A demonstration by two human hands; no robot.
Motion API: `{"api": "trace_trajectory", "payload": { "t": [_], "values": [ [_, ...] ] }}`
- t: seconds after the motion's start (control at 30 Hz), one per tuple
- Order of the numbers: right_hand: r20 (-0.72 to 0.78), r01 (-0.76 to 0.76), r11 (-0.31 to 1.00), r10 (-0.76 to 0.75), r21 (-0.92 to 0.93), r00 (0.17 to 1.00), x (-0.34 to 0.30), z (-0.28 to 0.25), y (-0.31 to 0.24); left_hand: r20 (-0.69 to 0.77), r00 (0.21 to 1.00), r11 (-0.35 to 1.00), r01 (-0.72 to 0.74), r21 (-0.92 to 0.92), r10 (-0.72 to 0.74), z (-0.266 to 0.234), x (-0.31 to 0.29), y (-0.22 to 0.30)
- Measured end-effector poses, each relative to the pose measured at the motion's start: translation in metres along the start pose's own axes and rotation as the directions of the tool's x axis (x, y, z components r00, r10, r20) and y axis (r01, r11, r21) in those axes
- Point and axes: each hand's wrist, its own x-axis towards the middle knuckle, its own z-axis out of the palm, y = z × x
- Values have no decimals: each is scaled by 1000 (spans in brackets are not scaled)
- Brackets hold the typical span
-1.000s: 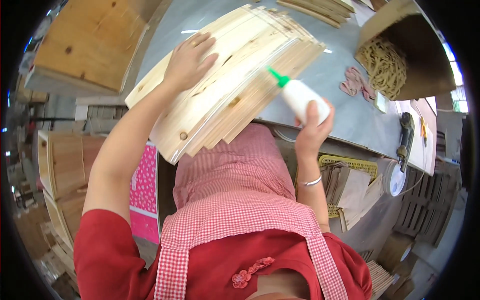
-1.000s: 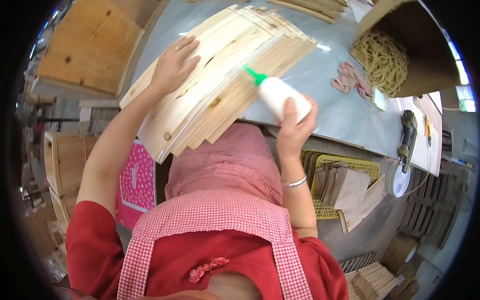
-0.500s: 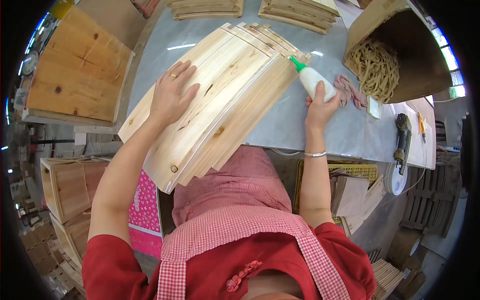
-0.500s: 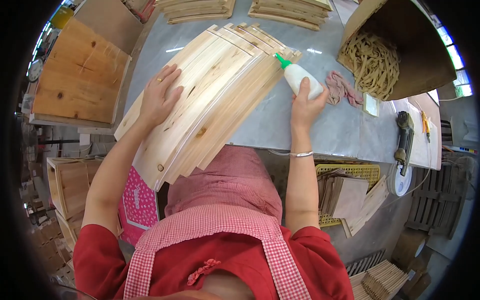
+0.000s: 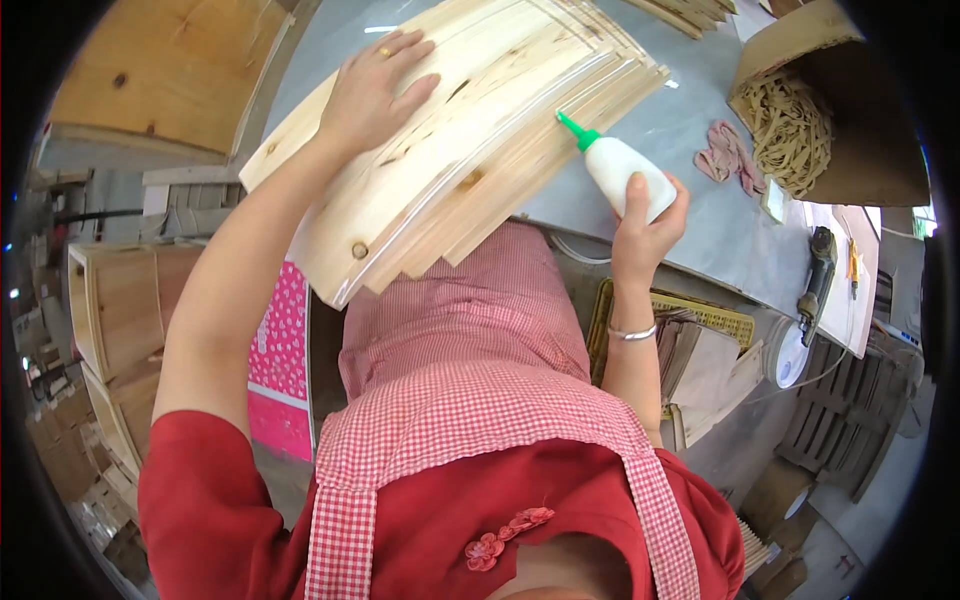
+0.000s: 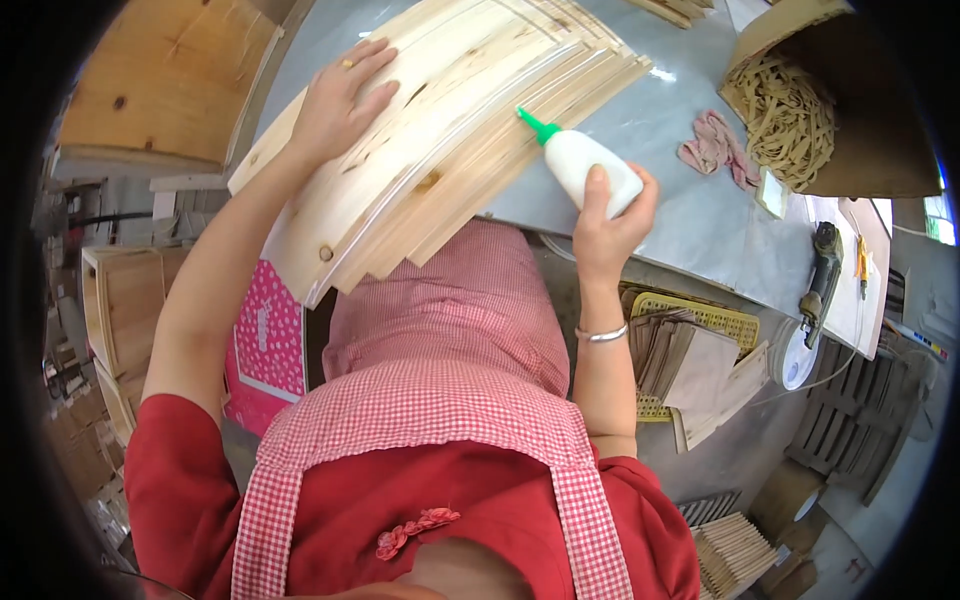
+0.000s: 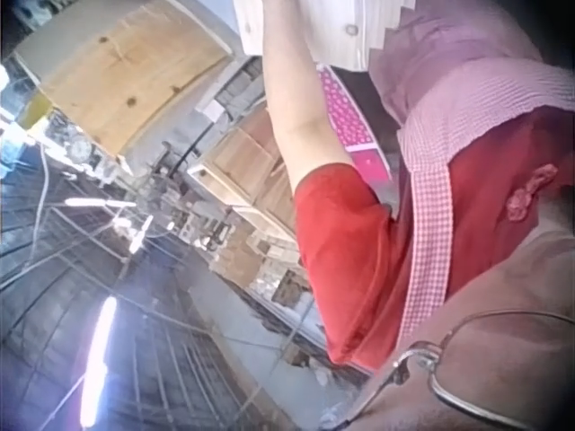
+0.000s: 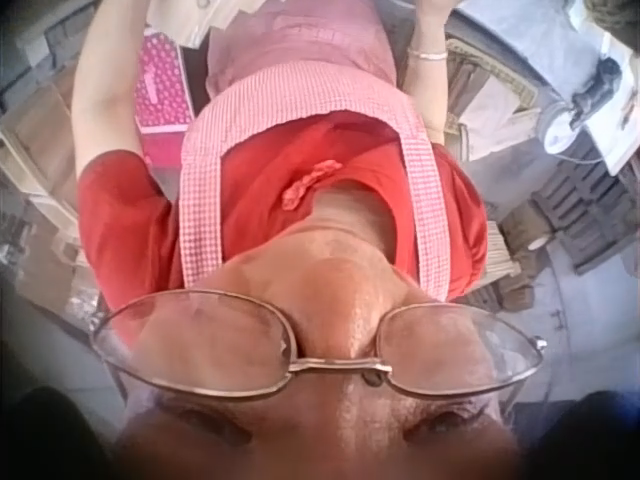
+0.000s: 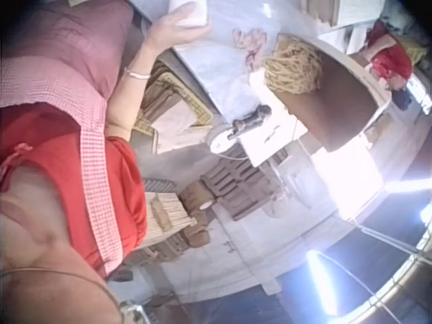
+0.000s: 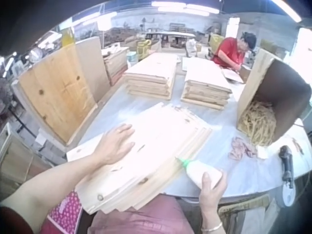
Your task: Assemble a wooden box by gluing panels and securing them with rubber bands.
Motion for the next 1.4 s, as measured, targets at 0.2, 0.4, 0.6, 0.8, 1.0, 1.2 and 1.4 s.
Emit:
{"api": "trace_trajectory", "payload": {
  "t": [0.2,0.4,0.6,0.8,1.0,1.2,1.4],
  "values": [
    [177,103,994,-96,-31,979,-76,-3,-29,68,997,993,47,-106,-40,-17,-2,17],
    [381,130,990,-144,61,914,-133,0,-46,-28,1000,993,-1,-118,-3,-10,-5,13],
    [540,121,990,-144,78,830,-158,4,-60,-21,999,990,28,-135,-32,-9,-16,3],
    [411,185,978,-209,97,887,-155,8,-52,-409,896,983,131,-127,-172,-57,-82,-35],
    [624,217,964,-265,153,735,-162,16,-59,-232,418,451,563,-693,-878,-89,-175,-35],
    [556,-127,961,-32,245,831,-143,7,-68,620,442,-547,297,-783,-648,-86,-198,-27],
    [287,-176,933,83,313,954,-101,-19,-60,560,423,-525,209,-825,-712,-59,-205,-51]
  ]
}}
